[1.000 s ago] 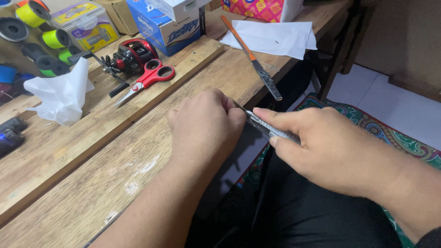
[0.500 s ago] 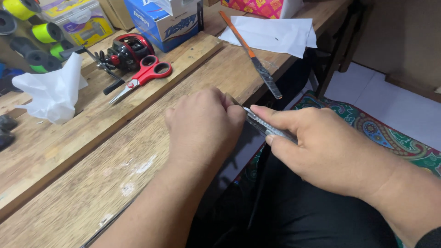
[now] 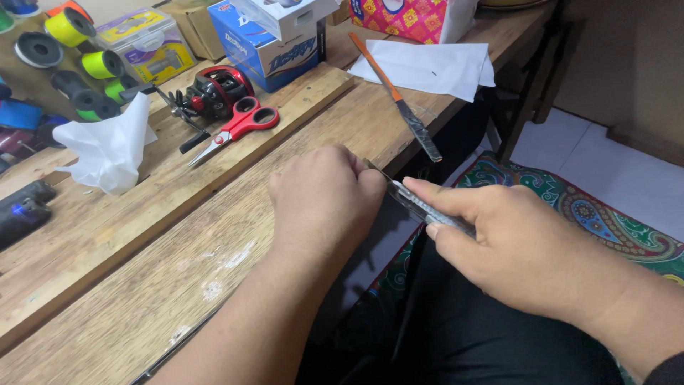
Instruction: Repairing a small component of fishing gear using a craft knife and a lighter.
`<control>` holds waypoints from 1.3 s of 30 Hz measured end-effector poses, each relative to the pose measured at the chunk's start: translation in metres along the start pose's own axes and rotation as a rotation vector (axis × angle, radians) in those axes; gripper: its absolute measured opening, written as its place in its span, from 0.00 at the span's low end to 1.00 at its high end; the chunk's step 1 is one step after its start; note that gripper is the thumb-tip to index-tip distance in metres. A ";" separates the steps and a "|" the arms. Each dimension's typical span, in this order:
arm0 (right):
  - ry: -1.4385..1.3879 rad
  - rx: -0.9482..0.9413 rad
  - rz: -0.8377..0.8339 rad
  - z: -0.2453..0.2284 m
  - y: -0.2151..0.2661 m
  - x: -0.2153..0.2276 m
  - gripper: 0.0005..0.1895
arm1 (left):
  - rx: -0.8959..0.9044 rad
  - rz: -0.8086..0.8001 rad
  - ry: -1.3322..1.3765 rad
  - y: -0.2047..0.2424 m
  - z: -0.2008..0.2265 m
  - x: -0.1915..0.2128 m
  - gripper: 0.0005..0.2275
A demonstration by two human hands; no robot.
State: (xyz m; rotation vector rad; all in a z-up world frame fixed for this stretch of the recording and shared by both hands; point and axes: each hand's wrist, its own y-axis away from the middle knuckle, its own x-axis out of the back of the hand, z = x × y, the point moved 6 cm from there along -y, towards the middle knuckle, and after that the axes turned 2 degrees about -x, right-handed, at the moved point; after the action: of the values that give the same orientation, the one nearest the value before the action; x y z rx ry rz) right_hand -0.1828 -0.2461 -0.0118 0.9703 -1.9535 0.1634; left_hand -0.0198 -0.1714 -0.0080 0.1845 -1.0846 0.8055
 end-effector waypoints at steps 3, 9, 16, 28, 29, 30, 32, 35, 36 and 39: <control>0.026 -0.129 -0.067 -0.003 0.003 0.003 0.29 | -0.003 -0.016 -0.008 -0.001 -0.002 -0.002 0.08; -0.268 -0.092 -0.022 0.006 0.002 -0.005 0.27 | 0.055 -0.070 0.007 -0.004 -0.007 0.000 0.09; -0.260 -0.055 0.021 -0.001 -0.002 0.004 0.28 | 0.024 -0.070 -0.025 -0.005 -0.006 0.001 0.10; -0.396 0.048 0.081 -0.028 -0.017 0.001 0.28 | -0.058 -0.241 -0.112 -0.015 -0.003 0.009 0.13; -0.430 0.102 0.083 -0.032 -0.019 0.001 0.29 | -0.063 -0.216 -0.078 -0.018 -0.006 0.012 0.13; -0.465 0.158 0.085 -0.036 -0.021 0.001 0.30 | -0.067 -0.189 -0.045 -0.021 -0.009 0.015 0.13; -0.470 0.245 0.098 -0.045 -0.024 0.002 0.29 | -0.095 -0.167 -0.051 -0.027 -0.016 0.027 0.13; -0.447 0.379 0.119 -0.061 -0.029 0.005 0.29 | -0.120 -0.117 -0.064 -0.025 -0.023 0.057 0.14; -0.418 0.424 0.126 -0.067 -0.031 0.005 0.29 | -0.117 -0.090 -0.069 -0.022 -0.027 0.069 0.13; -0.334 0.447 0.133 -0.093 -0.030 0.009 0.23 | -0.137 -0.011 -0.025 -0.014 -0.044 0.095 0.09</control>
State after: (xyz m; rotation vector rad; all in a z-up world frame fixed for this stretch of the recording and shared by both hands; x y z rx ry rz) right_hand -0.1018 -0.2284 0.0400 1.2126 -2.3461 0.5637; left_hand 0.0416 -0.1125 0.0539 0.0852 -1.1574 0.7176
